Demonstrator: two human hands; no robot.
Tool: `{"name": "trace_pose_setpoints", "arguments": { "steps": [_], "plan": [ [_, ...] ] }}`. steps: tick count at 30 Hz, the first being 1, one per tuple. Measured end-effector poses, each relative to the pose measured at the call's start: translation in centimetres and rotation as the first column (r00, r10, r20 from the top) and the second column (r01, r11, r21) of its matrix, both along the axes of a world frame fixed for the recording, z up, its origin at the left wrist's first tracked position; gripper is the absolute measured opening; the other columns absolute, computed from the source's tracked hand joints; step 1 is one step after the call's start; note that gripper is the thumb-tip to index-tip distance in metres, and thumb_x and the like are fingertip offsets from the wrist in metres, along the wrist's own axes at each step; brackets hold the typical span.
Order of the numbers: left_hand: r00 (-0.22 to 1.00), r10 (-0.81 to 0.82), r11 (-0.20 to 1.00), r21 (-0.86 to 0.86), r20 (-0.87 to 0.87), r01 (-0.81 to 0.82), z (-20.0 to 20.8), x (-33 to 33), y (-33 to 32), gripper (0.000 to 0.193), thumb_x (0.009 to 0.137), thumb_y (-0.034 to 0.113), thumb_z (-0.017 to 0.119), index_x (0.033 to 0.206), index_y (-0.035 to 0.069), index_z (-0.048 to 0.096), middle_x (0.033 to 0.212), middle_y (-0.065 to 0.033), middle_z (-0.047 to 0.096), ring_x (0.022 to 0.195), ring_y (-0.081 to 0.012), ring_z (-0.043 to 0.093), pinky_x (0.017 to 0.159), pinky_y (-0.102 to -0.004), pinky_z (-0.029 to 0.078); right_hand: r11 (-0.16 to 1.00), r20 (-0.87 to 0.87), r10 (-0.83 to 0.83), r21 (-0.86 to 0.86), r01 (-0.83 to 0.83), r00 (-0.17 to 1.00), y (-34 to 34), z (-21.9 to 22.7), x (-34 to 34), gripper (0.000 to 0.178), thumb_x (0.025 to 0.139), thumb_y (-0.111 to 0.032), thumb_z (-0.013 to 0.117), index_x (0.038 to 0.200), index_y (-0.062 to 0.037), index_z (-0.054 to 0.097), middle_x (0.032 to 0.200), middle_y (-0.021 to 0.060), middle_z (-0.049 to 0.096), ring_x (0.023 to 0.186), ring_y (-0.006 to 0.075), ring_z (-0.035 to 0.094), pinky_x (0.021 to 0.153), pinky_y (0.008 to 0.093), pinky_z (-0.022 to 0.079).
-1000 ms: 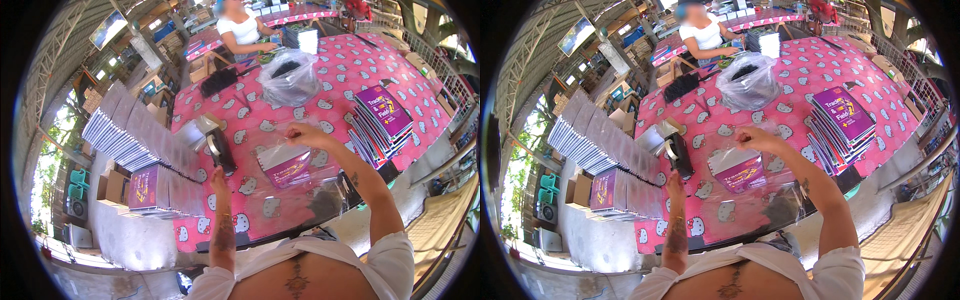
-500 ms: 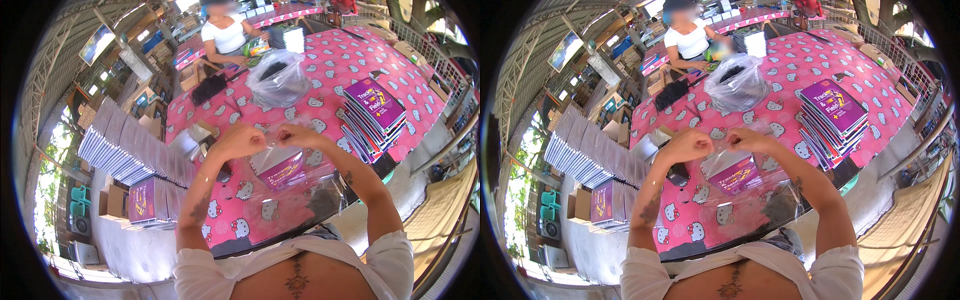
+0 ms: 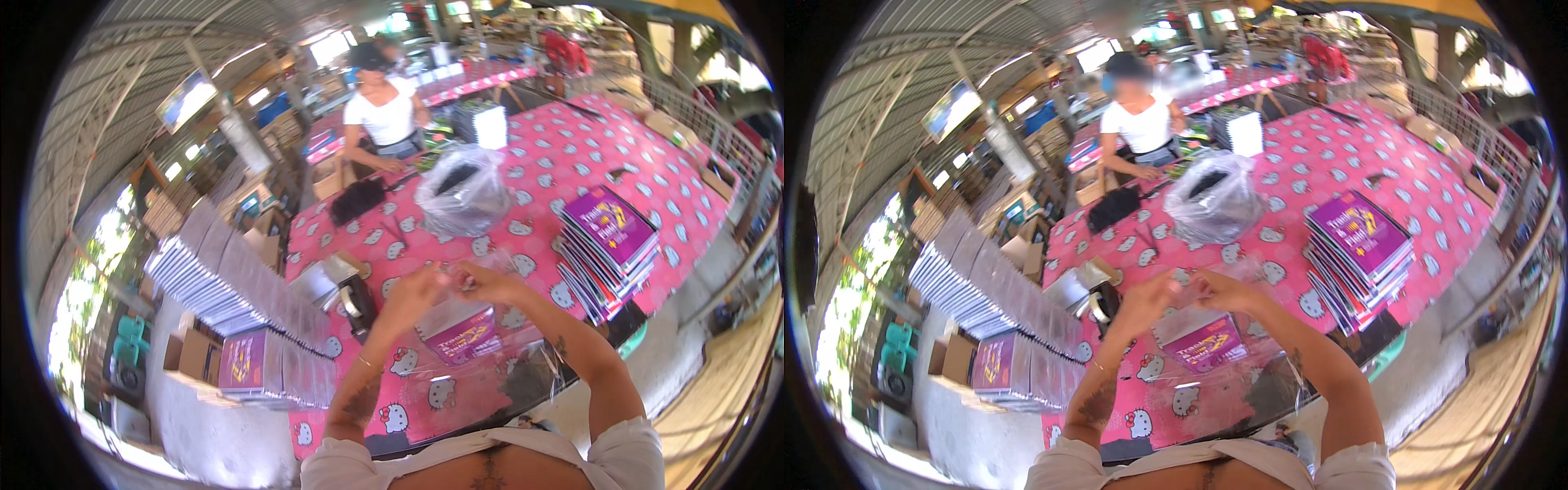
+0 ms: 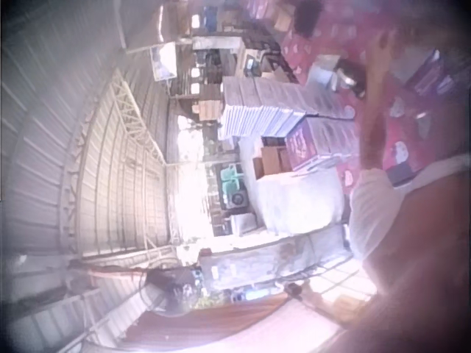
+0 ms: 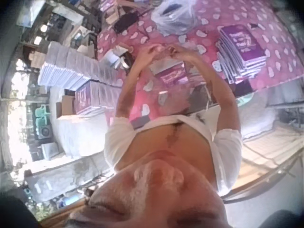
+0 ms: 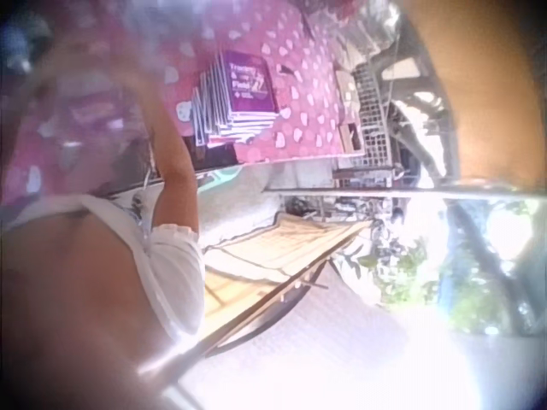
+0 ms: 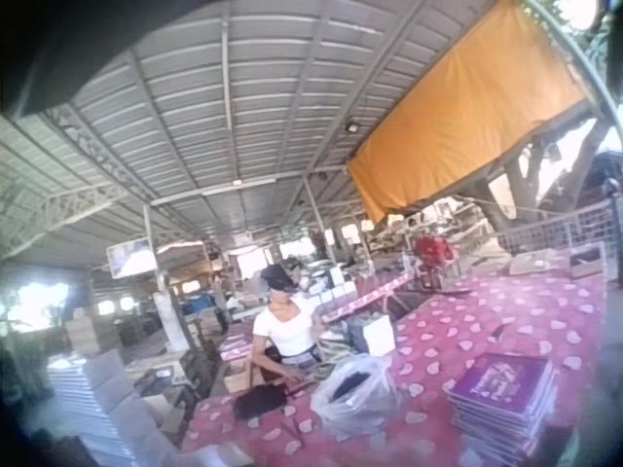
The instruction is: The person places notebooks into plastic sleeves, peels the adhesive backing off the sleeves, and seals the bags on a table before stacking the finished items.
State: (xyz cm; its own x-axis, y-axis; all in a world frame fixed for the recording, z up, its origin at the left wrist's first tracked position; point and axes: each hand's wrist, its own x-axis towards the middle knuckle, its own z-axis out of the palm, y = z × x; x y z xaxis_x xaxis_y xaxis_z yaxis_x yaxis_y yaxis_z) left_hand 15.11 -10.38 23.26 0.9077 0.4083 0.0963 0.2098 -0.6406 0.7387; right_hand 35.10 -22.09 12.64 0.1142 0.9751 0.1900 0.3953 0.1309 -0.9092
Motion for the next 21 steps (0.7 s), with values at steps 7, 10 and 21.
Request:
{"name": "trace_pose_setpoints", "arguments": {
  "steps": [7, 10, 21],
  "plan": [
    [0.997, 0.079, 0.667, 0.743, -0.008, -0.047, -5.3, -3.8, -2.6, 0.078, 0.074, 0.052, 0.074, 0.126, -0.002, 0.051, 0.127, -0.0231, 0.054, 0.119, -0.0389, 0.053, 0.097, -0.0471, 0.044, 0.965, 0.14, 0.027, 0.254, -0.063, 0.99, -6.9, 8.3, -9.8, 0.042, 0.092, -0.028, 0.069, 0.126, -0.0077, 0.057, 0.116, 0.0087, 0.061, 0.114, 0.0159, 0.056, 0.093, 0.0343, 0.047],
    [0.969, 0.099, 0.813, 0.58, -0.224, 0.051, -2.3, -0.4, -3.9, 0.076, 0.066, 0.052, 0.08, 0.114, -0.002, 0.057, 0.117, -0.0226, 0.059, 0.111, -0.0372, 0.059, 0.09, -0.0468, 0.049, 0.76, -0.319, 0.561, -0.166, -0.628, 0.764, -8.3, 2.6, -13.8, 0.047, 0.096, -0.035, 0.063, 0.134, -0.008, 0.054, 0.121, 0.0083, 0.059, 0.117, 0.0174, 0.056, 0.096, 0.0339, 0.047],
    [0.859, 0.438, 0.763, -0.615, 0.264, -0.2, -10.5, -15.2, -5.1, 0.07, 0.082, 0.024, 0.08, 0.138, 0.003, 0.044, 0.127, -0.013, 0.058, 0.113, -0.0209, 0.062, 0.093, -0.0313, 0.05, 0.99, -0.825, -0.092, -0.018, 0.138, 0.557, -7.0, -5.3, -6.9, 0.071, 0.075, -0.016, 0.085, 0.136, -0.0049, 0.049, 0.131, 0.0088, 0.058, 0.119, 0.0226, 0.056, 0.103, 0.0417, 0.046]
  ]
}}
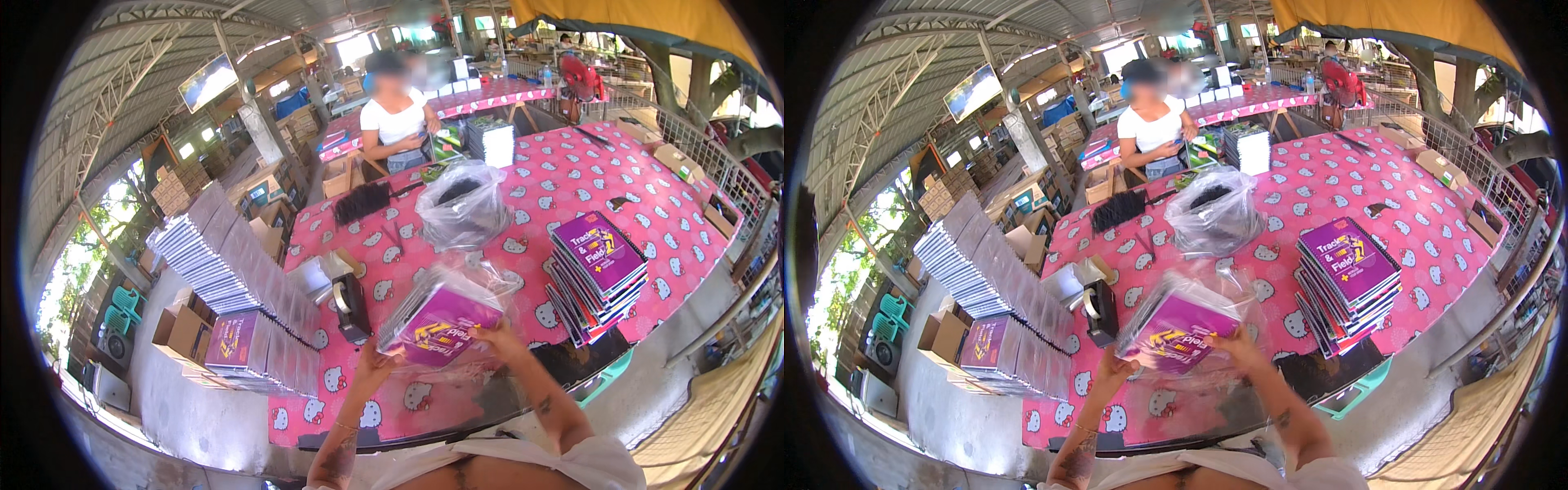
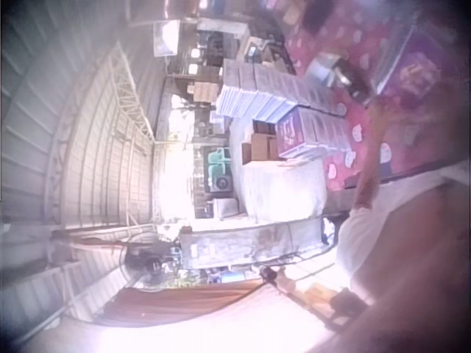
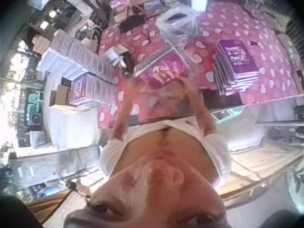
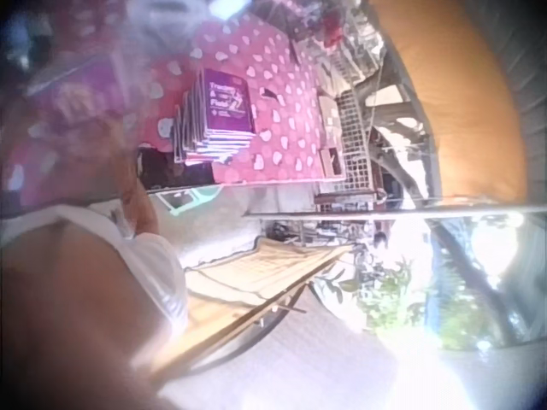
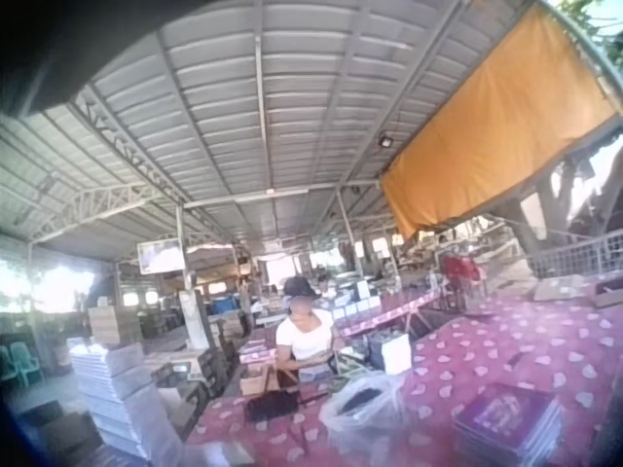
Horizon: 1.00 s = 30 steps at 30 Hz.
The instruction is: The person places notebooks into plastic sleeves, peels the adhesive backing off the sleeves, and seals the bags on a table before stacking the finished items.
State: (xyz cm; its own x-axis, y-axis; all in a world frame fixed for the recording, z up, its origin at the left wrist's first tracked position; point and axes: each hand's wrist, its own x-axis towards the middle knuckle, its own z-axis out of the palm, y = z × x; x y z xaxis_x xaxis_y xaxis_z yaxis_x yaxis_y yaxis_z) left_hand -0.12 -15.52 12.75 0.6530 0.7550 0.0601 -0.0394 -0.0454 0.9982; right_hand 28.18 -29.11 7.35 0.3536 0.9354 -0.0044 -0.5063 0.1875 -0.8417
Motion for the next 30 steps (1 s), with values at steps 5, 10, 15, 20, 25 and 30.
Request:
{"name": "trace_pose_setpoints", "arguments": {
  "steps": [5, 10, 15, 20, 25, 30],
  "plan": [
    [0.996, 0.02, 0.999, 0.025, 0.087, -0.022, -0.7, 1.6, 0.6, 0.076, 0.088, 0.017, 0.072, 0.15, 0.005, 0.031, 0.143, -0.0167, 0.045, 0.139, -0.023, 0.037, 0.111, -0.0373, 0.035, 0.996, 0.821, 0.043, 0.006, -0.084, 0.569, -0.6, 2.7, 1.5, 0.07, 0.076, -0.012, 0.083, 0.136, -0.0045, 0.049, 0.125, 0.006, 0.062, 0.111, 0.0168, 0.058, 0.097, 0.0328, 0.046],
    [0.987, 0.144, 0.942, 0.317, -0.077, -0.112, 3.5, 6.5, -0.4, 0.04, 0.096, 0.025, 0.062, 0.126, -0.001, 0.061, 0.119, -0.012, 0.064, 0.116, -0.0206, 0.056, 0.102, -0.0329, 0.041, 0.994, 0.572, 0.103, -0.079, -0.07, 0.814, 0.0, 9.1, 2.6, 0.033, 0.093, -0.018, 0.067, 0.123, -0.0055, 0.061, 0.121, 0.004, 0.065, 0.113, 0.0134, 0.057, 0.097, 0.0305, 0.045],
    [0.876, 0.453, 0.804, 0.347, 0.167, -0.483, 3.6, 2.3, 7.2, 0.039, 0.097, 0.03, 0.059, 0.113, -0.004, 0.068, 0.091, -0.0123, 0.072, 0.079, -0.0197, 0.064, 0.076, -0.0364, 0.051, 0.954, 0.693, -0.298, 0.223, 0.198, 0.656, -2.6, 17.9, -0.7, 0.028, 0.093, -0.021, 0.065, 0.116, -0.0058, 0.065, 0.107, 0.0062, 0.07, 0.107, 0.0186, 0.061, 0.092, 0.0333, 0.046],
    [0.769, 0.495, 0.869, 0.234, -0.405, -0.436, -6.5, -3.5, 19.1, 0.034, 0.089, 0.027, 0.07, 0.104, -0.005, 0.07, 0.087, -0.0112, 0.072, 0.069, -0.0202, 0.066, 0.065, -0.0348, 0.052, 0.927, 0.912, -0.369, 0.376, 0.003, -0.182, -0.4, 18.4, -9.2, 0.038, 0.081, -0.026, 0.075, 0.114, -0.0113, 0.065, 0.103, 0.009, 0.066, 0.101, 0.0326, 0.062, 0.094, 0.0456, 0.045],
    [0.857, 0.515, 0.844, 0.191, -0.019, -0.502, -11.1, -2.0, 18.7, 0.029, 0.081, 0.024, 0.076, 0.084, -0.004, 0.071, 0.078, -0.0094, 0.071, 0.062, -0.0194, 0.065, 0.055, -0.0337, 0.051, 0.975, 0.945, -0.194, 0.216, 0.056, -0.264, 1.0, 17.3, -9.7, 0.033, 0.076, -0.026, 0.078, 0.103, -0.0109, 0.066, 0.096, 0.0065, 0.065, 0.094, 0.0284, 0.063, 0.092, 0.0433, 0.043],
    [0.696, 0.623, 0.77, 0.432, -0.355, -0.469, -9.9, -3.8, 15.2, 0.016, 0.083, 0.015, 0.072, 0.092, 0.002, 0.074, 0.075, -0.0067, 0.069, 0.065, -0.0195, 0.066, 0.061, -0.0321, 0.054, 0.989, 0.957, -0.104, 0.128, 0.071, -0.269, 0.5, 17.8, -11.8, 0.031, 0.075, -0.026, 0.078, 0.099, -0.0094, 0.067, 0.092, 0.0079, 0.066, 0.086, 0.0293, 0.065, 0.092, 0.0415, 0.042]
  ]
}}
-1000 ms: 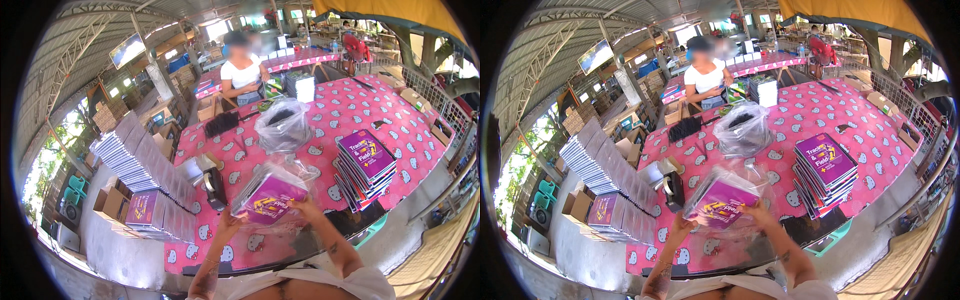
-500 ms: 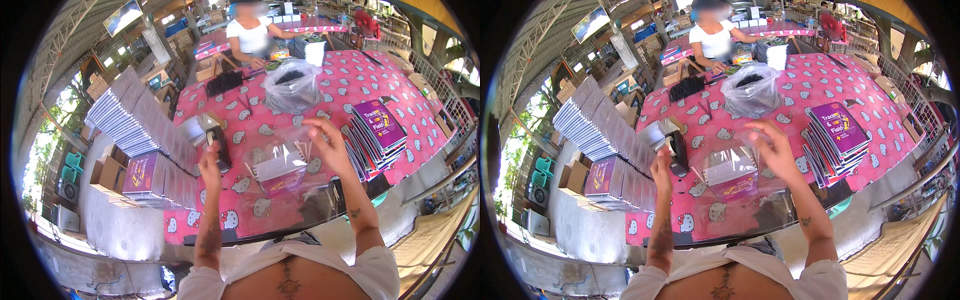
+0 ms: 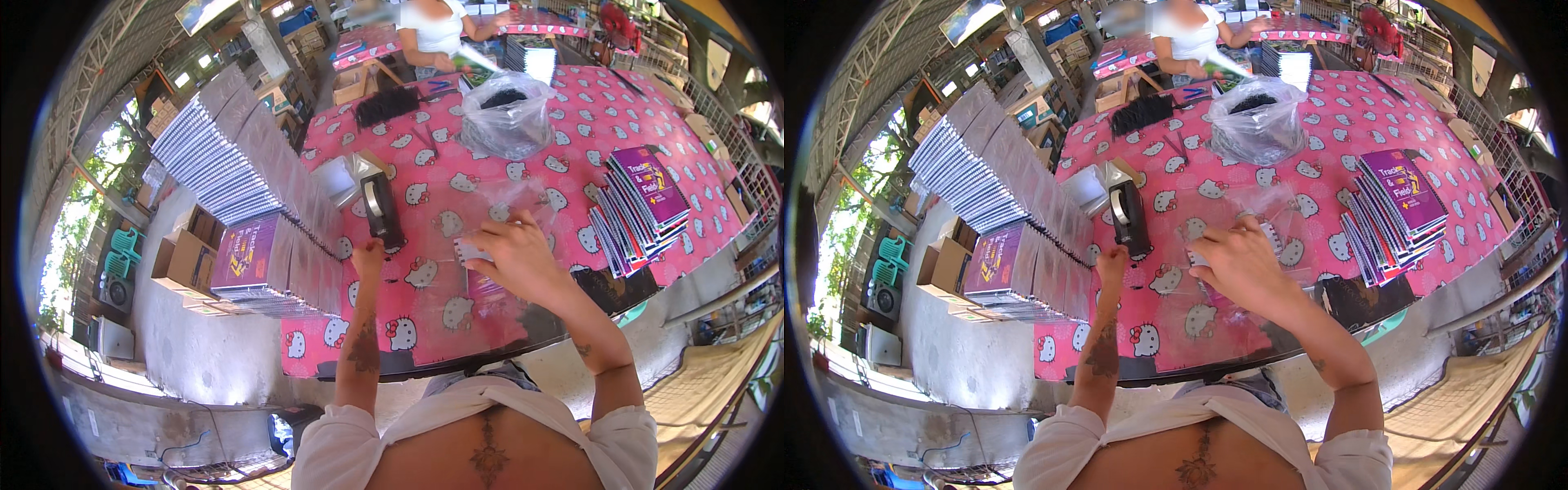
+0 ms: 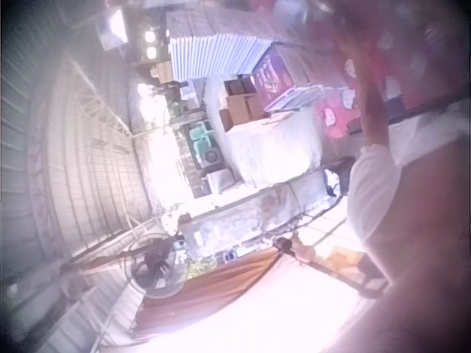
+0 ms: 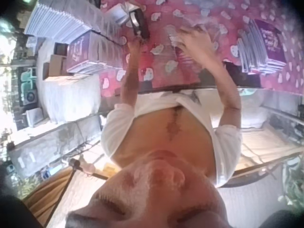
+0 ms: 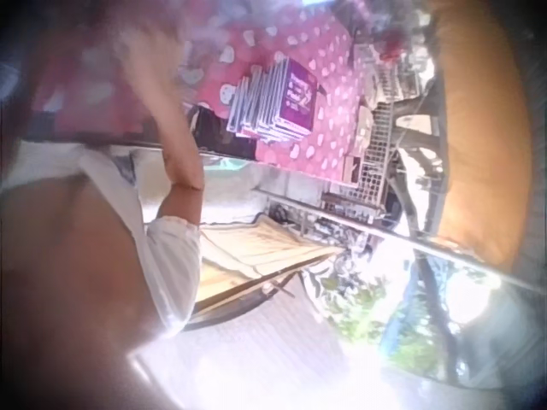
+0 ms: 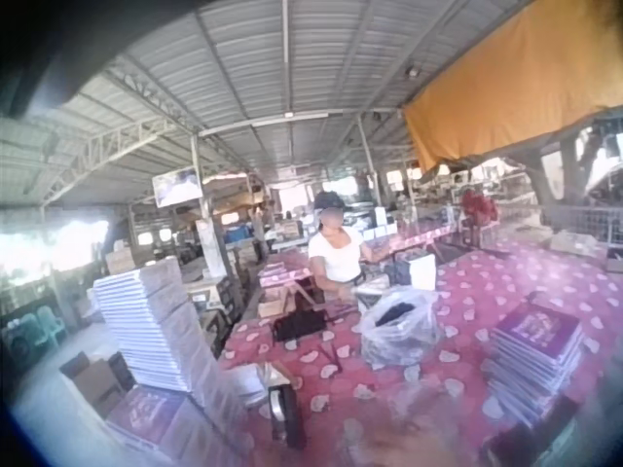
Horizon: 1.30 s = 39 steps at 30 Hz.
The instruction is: The person places notebooks into plastic sleeves, peels the adhesive backing off the sleeves, and seals the bags on a table before stacking the finished items.
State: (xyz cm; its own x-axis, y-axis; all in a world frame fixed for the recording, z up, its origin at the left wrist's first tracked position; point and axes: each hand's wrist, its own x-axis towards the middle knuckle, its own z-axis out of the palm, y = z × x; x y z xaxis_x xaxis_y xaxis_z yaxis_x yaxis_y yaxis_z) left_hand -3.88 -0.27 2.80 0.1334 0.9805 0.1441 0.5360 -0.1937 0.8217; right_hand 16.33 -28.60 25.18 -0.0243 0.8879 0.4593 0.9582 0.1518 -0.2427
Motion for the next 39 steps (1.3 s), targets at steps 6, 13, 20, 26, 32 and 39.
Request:
{"name": "trace_pose_setpoints", "arguments": {
  "steps": [6, 13, 20, 26, 32, 39],
  "plan": [
    [0.63, -0.688, 0.701, 0.104, 0.36, 0.706, 10.6, 0.1, -3.4, 0.024, 0.091, 0.003, 0.065, 0.115, 0.002, 0.068, 0.092, -0.003, 0.069, 0.086, -0.014, 0.065, 0.078, -0.0277, 0.054, 0.997, -0.03, -0.065, 0.04, 0.066, 0.997, 0.5, 0.0, 0.3, 0.041, 0.073, -0.031, 0.079, 0.108, -0.0107, 0.068, 0.089, 0.0077, 0.07, 0.081, 0.0285, 0.067, 0.088, 0.0411, 0.045],
    [0.422, -0.903, 0.428, 0.27, 0.08, 0.863, 20.1, 6.8, -10.3, 0.032, 0.086, 0.005, 0.071, 0.118, 0.006, 0.067, 0.113, -0.005, 0.061, 0.101, -0.0137, 0.056, 0.083, -0.0281, 0.048, 0.968, -0.137, -0.017, -0.252, -0.018, 0.99, 1.4, 0.9, 1.0, 0.047, 0.076, -0.037, 0.078, 0.116, -0.0148, 0.07, 0.097, 0.0031, 0.072, 0.083, 0.0265, 0.068, 0.092, 0.0403, 0.043],
    [0.439, -0.897, 0.428, 0.36, 0.056, 0.829, 19.0, 6.1, -9.4, 0.015, 0.082, 0.007, 0.074, 0.096, 0.011, 0.076, 0.123, -0.0067, 0.053, 0.119, -0.0226, 0.047, 0.096, -0.0357, 0.041, 0.946, -0.304, -0.258, 0.112, 0.304, 0.917, -5.0, 1.1, 7.5, 0.056, 0.063, -0.032, 0.088, 0.111, -0.013, 0.066, 0.112, 0.0061, 0.061, 0.112, 0.0276, 0.057, 0.1, 0.0458, 0.038],
    [0.485, -0.866, 0.405, 0.393, -0.125, 0.825, 18.7, 11.0, -11.7, 0.016, 0.081, 0.011, 0.075, 0.096, 0.017, 0.077, 0.141, -0.0108, 0.045, 0.132, -0.0288, 0.036, 0.106, -0.0446, 0.032, 0.977, -0.271, 0.189, -0.042, -0.207, 0.944, -3.3, -7.9, 10.1, 0.063, 0.062, -0.025, 0.087, 0.12, -0.0155, 0.064, 0.132, 0.0063, 0.055, 0.129, 0.0303, 0.047, 0.109, 0.0512, 0.032],
    [0.536, -0.81, 0.353, 0.53, -0.238, 0.771, 15.5, 13.9, -12.2, 0.01, 0.079, 0.017, 0.079, 0.088, 0.02, 0.079, 0.152, -0.0138, 0.035, 0.142, -0.0365, 0.026, 0.114, -0.0526, 0.02, 0.946, -0.212, 0.229, -0.181, -0.269, 0.95, -3.4, -7.8, 10.6, 0.076, 0.066, -0.022, 0.085, 0.136, -0.0261, 0.058, 0.157, 0.0117, 0.031, 0.147, 0.0327, 0.026, 0.119, 0.0574, 0.016],
    [0.765, -0.542, 0.65, 0.403, -0.347, 0.644, 14.1, 15.7, -14.0, 0.078, 0.069, 0.034, 0.083, 0.139, 0.025, 0.048, 0.152, -0.0209, 0.03, 0.14, -0.0464, 0.025, 0.114, -0.0581, 0.019, 0.95, -0.161, 0.285, -0.081, -0.301, 0.945, -2.1, -9.7, 10.9, 0.066, 0.073, -0.029, 0.081, 0.135, -0.0219, 0.059, 0.158, 0.0175, 0.026, 0.147, 0.0354, 0.023, 0.118, 0.0555, 0.019]
  ]
}}
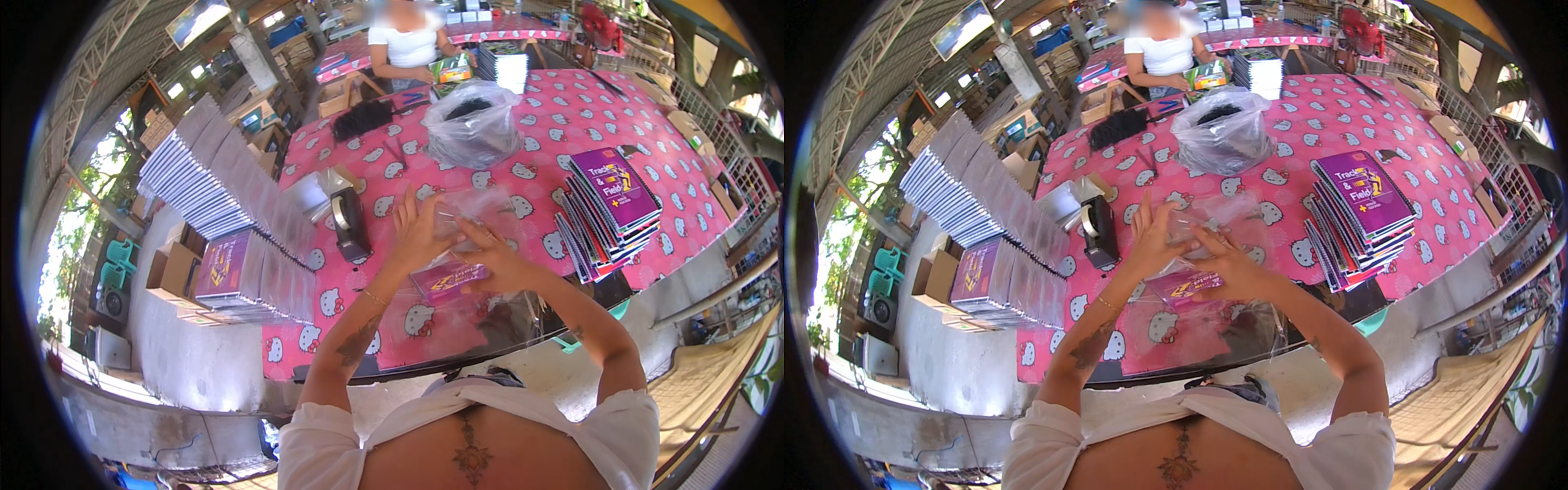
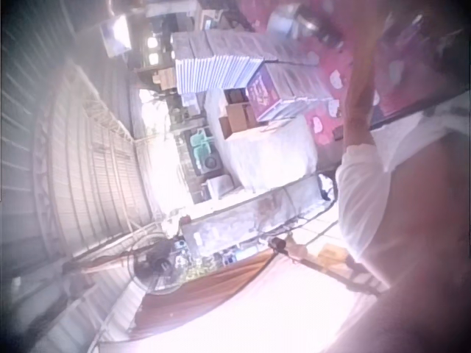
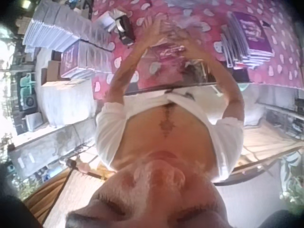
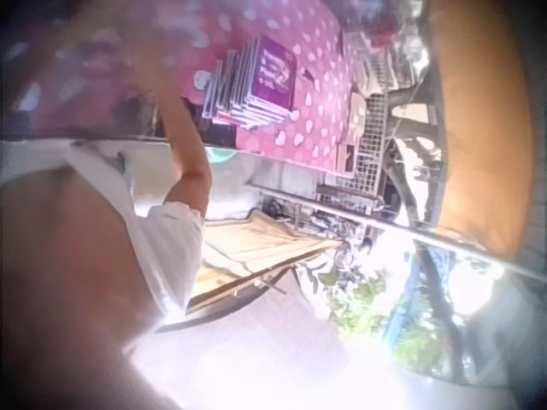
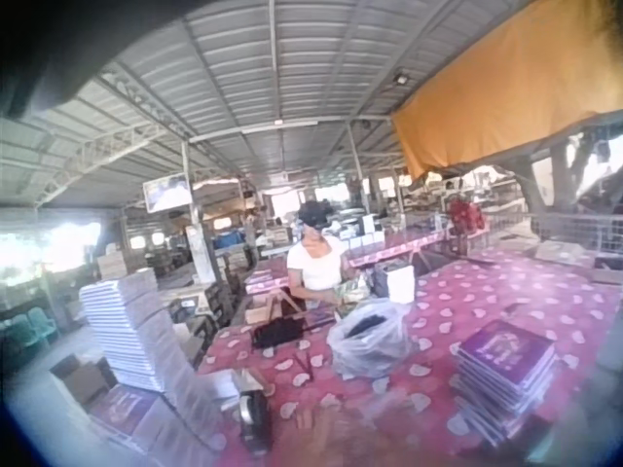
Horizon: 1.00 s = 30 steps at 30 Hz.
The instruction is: The person places notebooks into plastic sleeves, peels the adhesive backing off the sleeves, and seals the bags on a table before stacking the finished items.
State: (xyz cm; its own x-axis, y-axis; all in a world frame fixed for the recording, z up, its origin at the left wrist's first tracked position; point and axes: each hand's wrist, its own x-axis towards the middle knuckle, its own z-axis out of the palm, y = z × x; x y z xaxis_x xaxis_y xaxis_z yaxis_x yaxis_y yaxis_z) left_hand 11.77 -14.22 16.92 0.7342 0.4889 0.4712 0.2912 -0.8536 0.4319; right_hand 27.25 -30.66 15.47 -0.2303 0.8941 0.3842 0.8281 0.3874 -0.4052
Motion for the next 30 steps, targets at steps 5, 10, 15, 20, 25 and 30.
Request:
{"name": "trace_pose_setpoints", "arguments": {
  "steps": [5, 10, 15, 20, 25, 30],
  "plan": [
    [0.839, -0.254, 0.566, -0.63, 0.48, 0.532, 6.0, -4.1, -2.3, 0.068, 0.07, 0.036, 0.082, 0.13, 0.019, 0.056, 0.147, -0.0211, 0.034, 0.14, -0.0396, 0.03, 0.114, -0.0541, 0.022, 0.875, -0.602, -0.462, -0.428, 0.225, 0.651, 6.1, 1.9, 3.1, 0.045, 0.084, -0.039, 0.073, 0.123, -0.017, 0.067, 0.135, 0.0181, 0.055, 0.125, 0.0354, 0.053, 0.105, 0.0426, 0.043],
    [0.905, -0.127, 0.924, -0.282, 0.406, 0.257, 7.3, -6.2, -2.2, 0.023, 0.092, 0.022, 0.067, 0.105, 0.003, 0.071, 0.125, -0.0124, 0.061, 0.118, -0.0187, 0.056, 0.094, -0.0325, 0.048, 0.928, -0.292, -0.107, -0.372, -0.01, 0.95, 9.2, 6.5, 1.6, 0.054, 0.085, -0.042, 0.073, 0.126, -0.0087, 0.062, 0.121, 0.0138, 0.064, 0.114, 0.0295, 0.061, 0.097, 0.0376, 0.047],
    [0.986, -0.104, 0.696, -0.698, 0.129, 0.164, -0.2, -7.8, 3.3, 0.044, 0.094, 0.023, 0.066, 0.129, -0.001, 0.058, 0.119, -0.0075, 0.066, 0.105, -0.014, 0.061, 0.093, -0.0295, 0.047, 0.991, -0.613, 0.065, 0.134, 0.023, 0.788, 8.6, 3.7, 3.0, 0.055, 0.086, -0.04, 0.073, 0.125, -0.0047, 0.059, 0.124, 0.0111, 0.062, 0.115, 0.023, 0.058, 0.095, 0.0359, 0.045],
    [0.981, -0.185, 0.569, -0.808, 0.053, 0.151, 1.6, -4.1, 0.5, 0.054, 0.092, 0.029, 0.069, 0.135, 0.0, 0.053, 0.124, -0.01, 0.064, 0.11, -0.018, 0.06, 0.098, -0.0326, 0.044, 0.783, -0.485, 0.04, -0.528, -0.329, 0.874, 8.3, 2.9, 6.3, 0.07, 0.085, -0.04, 0.075, 0.139, -0.0078, 0.046, 0.139, 0.0099, 0.052, 0.13, 0.0216, 0.046, 0.11, 0.0381, 0.034],
    [0.953, -0.297, 0.947, -0.151, -0.068, 0.284, 1.7, -7.5, -2.9, 0.044, 0.09, 0.026, 0.069, 0.125, 0.002, 0.061, 0.128, -0.0172, 0.062, 0.113, -0.0278, 0.062, 0.1, -0.0369, 0.046, 0.979, -0.365, 0.102, -0.13, -0.159, 0.925, 2.0, 3.0, 1.9, 0.05, 0.084, -0.023, 0.075, 0.127, -0.0061, 0.056, 0.123, 0.0106, 0.062, 0.124, 0.0284, 0.053, 0.106, 0.0407, 0.04],
    [0.992, -0.1, 0.968, 0.239, 0.071, 0.08, -0.3, -5.4, -4.7, 0.033, 0.081, 0.013, 0.074, 0.112, 0.003, 0.067, 0.101, -0.0147, 0.067, 0.098, -0.0332, 0.064, 0.086, -0.0401, 0.052, 0.926, 0.007, -0.1, 0.367, 0.091, 0.995, 1.7, -0.8, 0.6, 0.03, 0.081, -0.008, 0.069, 0.111, -0.0069, 0.064, 0.117, 0.0133, 0.064, 0.112, 0.0326, 0.059, 0.097, 0.0465, 0.046]
  ]
}}
